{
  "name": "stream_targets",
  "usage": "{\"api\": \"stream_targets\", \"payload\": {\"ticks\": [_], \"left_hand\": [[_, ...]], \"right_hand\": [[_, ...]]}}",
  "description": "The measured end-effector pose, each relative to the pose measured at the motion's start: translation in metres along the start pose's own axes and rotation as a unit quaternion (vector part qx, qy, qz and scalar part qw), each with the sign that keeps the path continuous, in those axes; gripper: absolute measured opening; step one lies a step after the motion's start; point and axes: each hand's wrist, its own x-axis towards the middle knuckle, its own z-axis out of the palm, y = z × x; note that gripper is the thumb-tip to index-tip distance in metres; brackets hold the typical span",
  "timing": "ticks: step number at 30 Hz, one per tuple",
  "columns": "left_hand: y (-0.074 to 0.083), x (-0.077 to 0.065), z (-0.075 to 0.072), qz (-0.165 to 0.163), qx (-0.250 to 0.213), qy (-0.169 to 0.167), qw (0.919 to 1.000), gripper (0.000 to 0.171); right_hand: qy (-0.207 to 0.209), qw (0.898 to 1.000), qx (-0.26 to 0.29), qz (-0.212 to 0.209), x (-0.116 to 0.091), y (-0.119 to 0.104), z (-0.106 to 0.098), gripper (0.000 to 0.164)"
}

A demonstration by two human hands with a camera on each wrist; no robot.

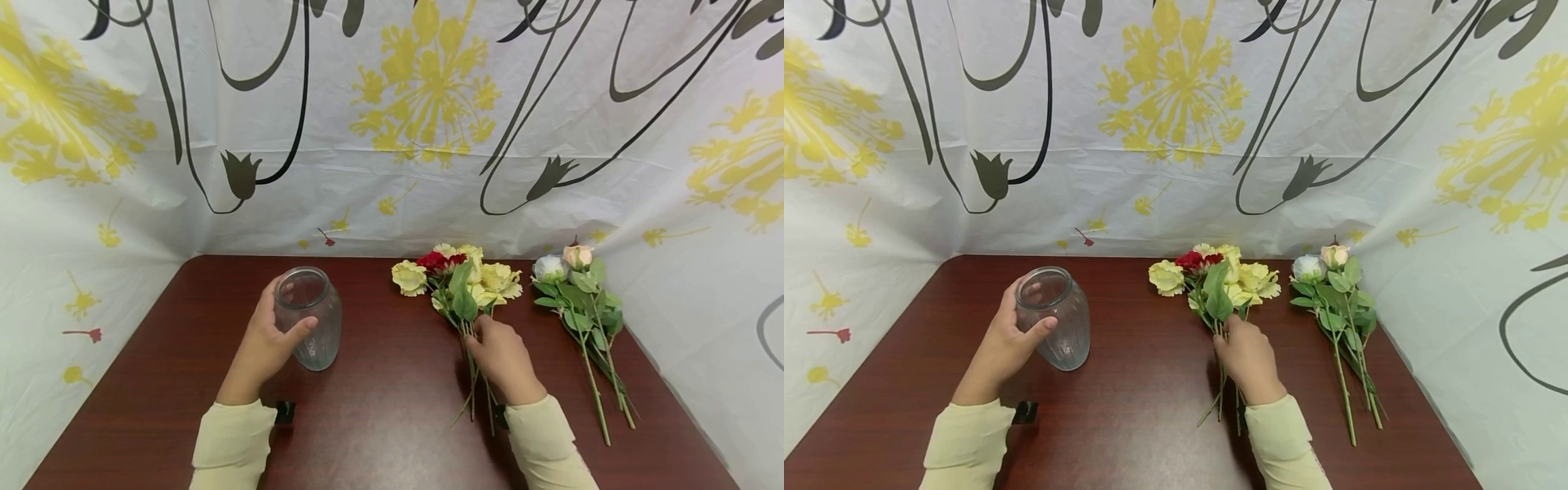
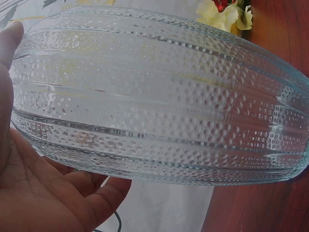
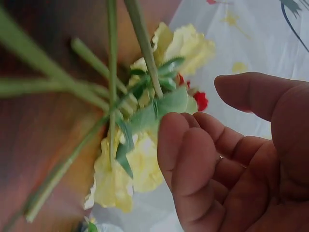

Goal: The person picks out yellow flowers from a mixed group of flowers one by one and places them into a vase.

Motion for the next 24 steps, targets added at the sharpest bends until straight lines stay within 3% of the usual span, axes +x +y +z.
{"api": "stream_targets", "payload": {"ticks": [10, 24], "left_hand": [[0.0, 0.002, 0.001, 0.004, -0.006, -0.004, 1.0, 0.082], [0.0, 0.0, 0.0, -0.006, -0.002, -0.003, 1.0, 0.083]], "right_hand": [[-0.033, 0.999, -0.02, 0.022, 0.001, -0.001, 0.012, 0.018], [-0.035, 0.999, -0.008, 0.005, 0.004, 0.007, 0.024, 0.026]]}}
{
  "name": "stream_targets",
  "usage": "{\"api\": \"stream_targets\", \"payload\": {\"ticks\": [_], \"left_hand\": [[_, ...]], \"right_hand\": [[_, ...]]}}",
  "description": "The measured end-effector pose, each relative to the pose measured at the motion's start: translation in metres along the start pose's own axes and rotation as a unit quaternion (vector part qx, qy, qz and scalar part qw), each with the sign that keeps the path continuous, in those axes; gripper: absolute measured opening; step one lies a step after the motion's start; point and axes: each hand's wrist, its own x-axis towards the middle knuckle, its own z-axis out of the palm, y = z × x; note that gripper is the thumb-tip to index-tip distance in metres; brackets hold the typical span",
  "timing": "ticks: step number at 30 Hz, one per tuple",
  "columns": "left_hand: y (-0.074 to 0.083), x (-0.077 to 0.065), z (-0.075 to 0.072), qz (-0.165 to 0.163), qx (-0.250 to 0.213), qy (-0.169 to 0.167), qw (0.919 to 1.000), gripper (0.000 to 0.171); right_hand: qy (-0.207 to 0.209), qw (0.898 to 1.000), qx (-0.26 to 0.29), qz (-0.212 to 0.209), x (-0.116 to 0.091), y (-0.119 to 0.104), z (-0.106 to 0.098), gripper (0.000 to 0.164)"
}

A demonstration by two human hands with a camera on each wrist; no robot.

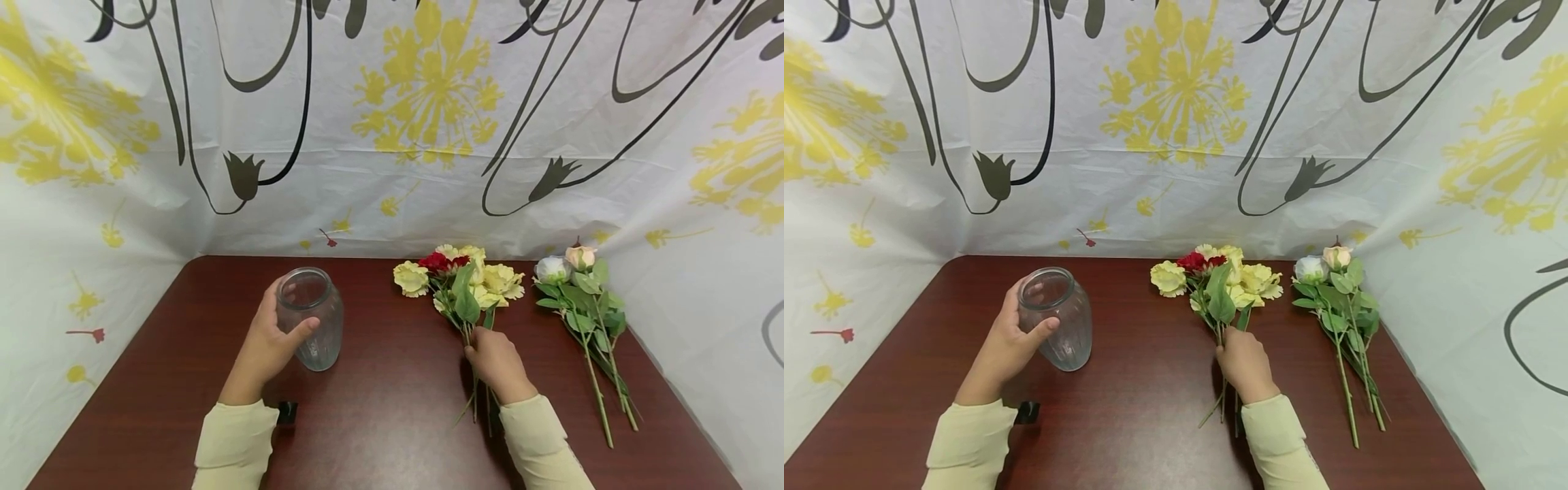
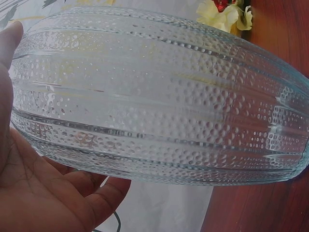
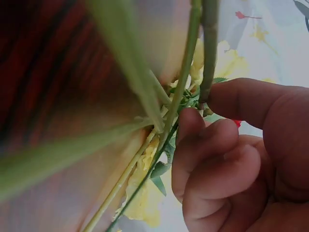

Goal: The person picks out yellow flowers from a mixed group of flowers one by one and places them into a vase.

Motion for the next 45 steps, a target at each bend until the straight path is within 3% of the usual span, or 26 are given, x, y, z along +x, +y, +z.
{"api": "stream_targets", "payload": {"ticks": [19, 45], "left_hand": [[0.0, 0.0, 0.0, 0.006, 0.001, 0.004, 1.0, 0.082], [0.001, 0.0, 0.0, 0.006, -0.001, 0.0, 1.0, 0.083]], "right_hand": [[0.011, 1.0, 0.019, -0.001, 0.001, 0.005, -0.006, 0.004], [0.043, 0.998, 0.033, -0.038, -0.005, 0.009, -0.041, 0.007]]}}
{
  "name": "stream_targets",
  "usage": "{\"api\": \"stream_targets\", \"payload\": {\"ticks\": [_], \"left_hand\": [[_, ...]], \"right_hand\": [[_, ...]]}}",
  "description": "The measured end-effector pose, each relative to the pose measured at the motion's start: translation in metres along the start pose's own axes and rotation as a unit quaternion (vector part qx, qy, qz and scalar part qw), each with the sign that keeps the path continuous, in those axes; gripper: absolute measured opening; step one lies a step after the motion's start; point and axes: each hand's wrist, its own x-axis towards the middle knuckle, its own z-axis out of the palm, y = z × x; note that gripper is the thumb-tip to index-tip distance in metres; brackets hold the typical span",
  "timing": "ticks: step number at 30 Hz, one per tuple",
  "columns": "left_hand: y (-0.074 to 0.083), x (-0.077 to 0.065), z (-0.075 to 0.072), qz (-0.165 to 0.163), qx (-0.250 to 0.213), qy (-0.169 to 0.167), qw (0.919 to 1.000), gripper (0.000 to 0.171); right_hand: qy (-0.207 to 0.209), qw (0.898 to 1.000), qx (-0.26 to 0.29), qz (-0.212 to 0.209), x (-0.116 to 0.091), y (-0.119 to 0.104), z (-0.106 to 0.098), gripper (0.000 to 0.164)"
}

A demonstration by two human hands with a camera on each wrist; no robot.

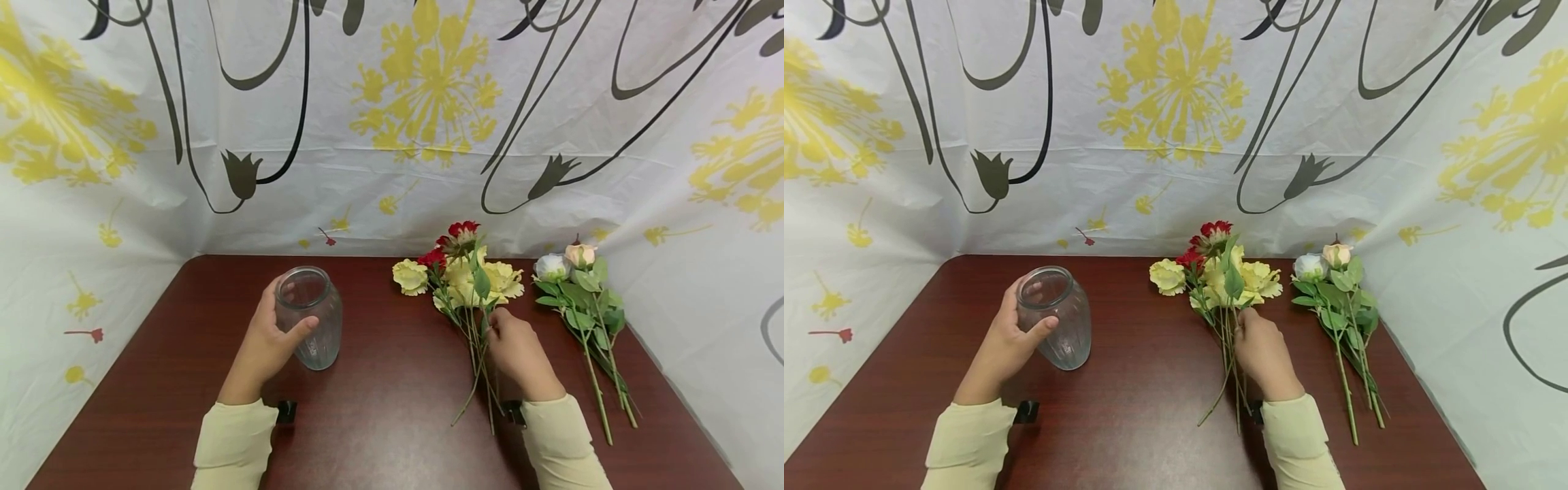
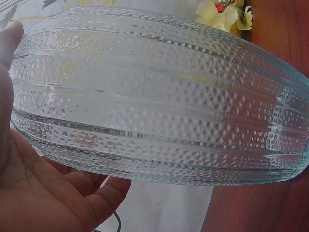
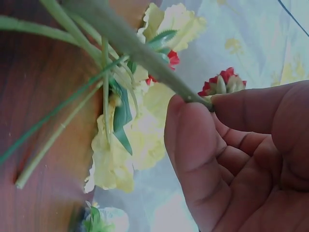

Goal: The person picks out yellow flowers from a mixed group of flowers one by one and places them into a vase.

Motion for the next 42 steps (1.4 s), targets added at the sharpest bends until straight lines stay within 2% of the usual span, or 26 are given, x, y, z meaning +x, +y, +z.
{"api": "stream_targets", "payload": {"ticks": [9, 21, 31, 42], "left_hand": [[0.0, 0.0, 0.0, -0.006, 0.004, 0.001, 1.0, 0.083], [0.0, 0.0, 0.0, -0.002, 0.002, 0.002, 1.0, 0.083], [-0.001, 0.001, 0.0, -0.003, 0.0, 0.002, 1.0, 0.083], [-0.001, 0.0, 0.0, -0.002, 0.0, 0.004, 1.0, 0.083]], "right_hand": [[-0.007, 0.999, 0.022, 0.024, -0.004, 0.005, -0.015, 0.014], [-0.002, 0.999, 0.01, 0.045, -0.011, 0.02, -0.039, 0.018], [0.043, 0.997, -0.016, 0.067, -0.02, 0.055, -0.059, 0.022], [0.082, 0.987, -0.037, 0.137, -0.038, 0.094, -0.082, 0.034]]}}
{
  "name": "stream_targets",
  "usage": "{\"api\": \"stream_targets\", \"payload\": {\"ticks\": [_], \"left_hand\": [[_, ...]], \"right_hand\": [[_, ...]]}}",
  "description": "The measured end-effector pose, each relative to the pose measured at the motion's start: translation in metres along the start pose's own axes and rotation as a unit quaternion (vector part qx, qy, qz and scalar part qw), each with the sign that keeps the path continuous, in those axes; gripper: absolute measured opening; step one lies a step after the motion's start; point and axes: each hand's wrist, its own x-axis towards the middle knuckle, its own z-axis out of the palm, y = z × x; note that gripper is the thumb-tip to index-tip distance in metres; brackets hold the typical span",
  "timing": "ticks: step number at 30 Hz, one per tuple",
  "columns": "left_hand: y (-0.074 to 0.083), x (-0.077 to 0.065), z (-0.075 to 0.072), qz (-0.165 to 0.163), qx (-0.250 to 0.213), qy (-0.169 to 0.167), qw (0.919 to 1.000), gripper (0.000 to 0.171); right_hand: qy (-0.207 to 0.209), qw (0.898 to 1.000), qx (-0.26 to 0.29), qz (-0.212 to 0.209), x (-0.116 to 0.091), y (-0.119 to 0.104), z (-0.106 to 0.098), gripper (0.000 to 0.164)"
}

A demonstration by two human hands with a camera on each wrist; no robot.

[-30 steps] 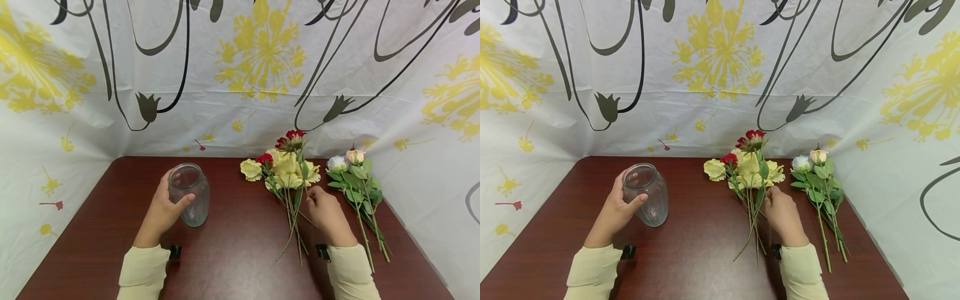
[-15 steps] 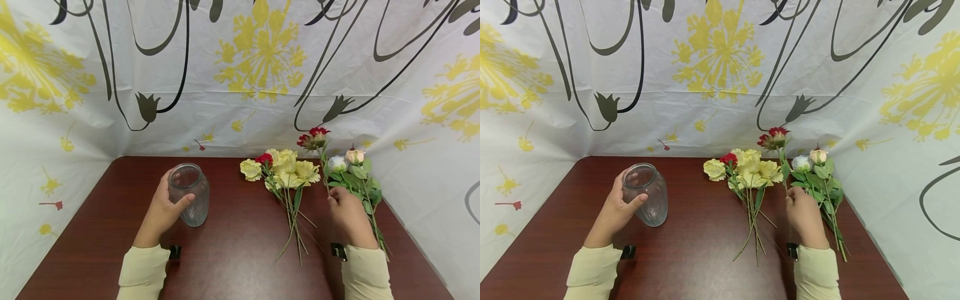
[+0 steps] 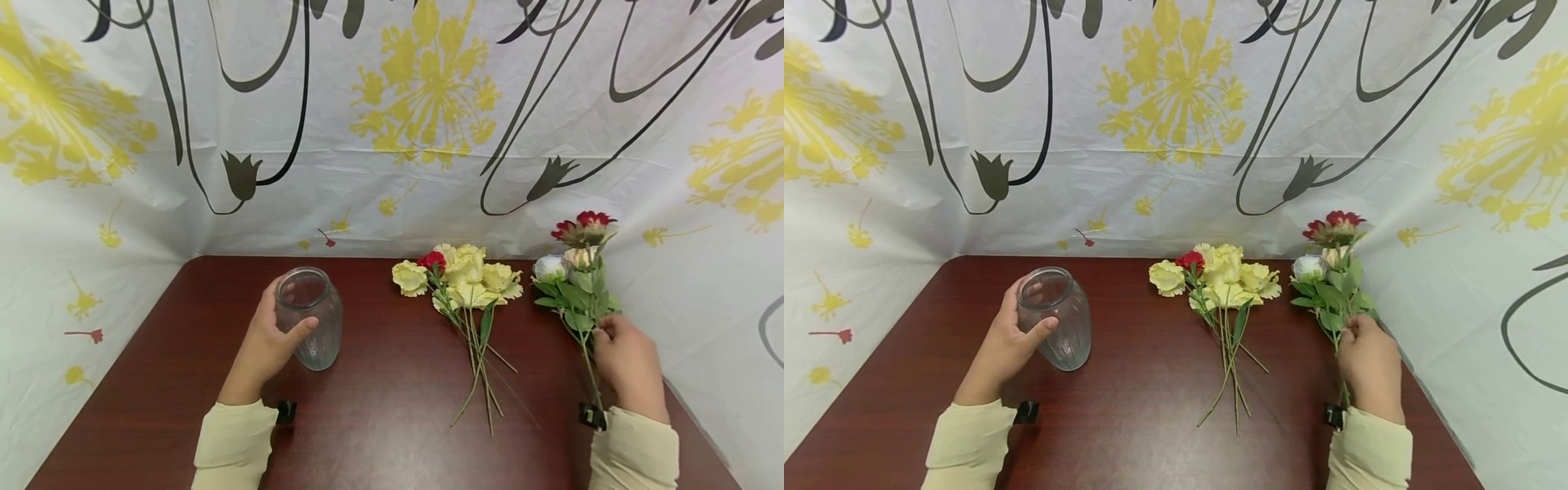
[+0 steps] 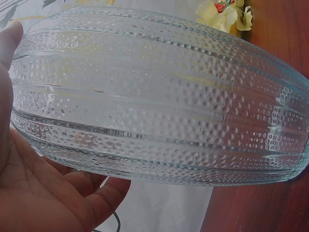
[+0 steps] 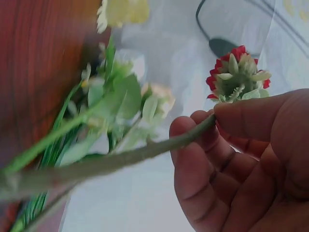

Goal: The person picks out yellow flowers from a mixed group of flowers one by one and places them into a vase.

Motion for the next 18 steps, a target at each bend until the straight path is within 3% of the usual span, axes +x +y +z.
{"api": "stream_targets", "payload": {"ticks": [9, 14, 18], "left_hand": [[-0.001, -0.001, 0.001, -0.006, 0.003, -0.001, 1.0, 0.083], [-0.001, 0.0, 0.001, -0.002, 0.001, -0.002, 1.0, 0.083], [-0.001, 0.0, 0.001, 0.001, 0.0, -0.002, 1.0, 0.083]], "right_hand": [[0.06, 0.997, -0.019, 0.039, 0.001, 0.029, -0.006, 0.029], [0.072, 0.994, -0.02, 0.074, 0.002, 0.04, -0.006, 0.03], [0.078, 0.994, -0.028, 0.077, 0.005, 0.048, -0.001, 0.029]]}}
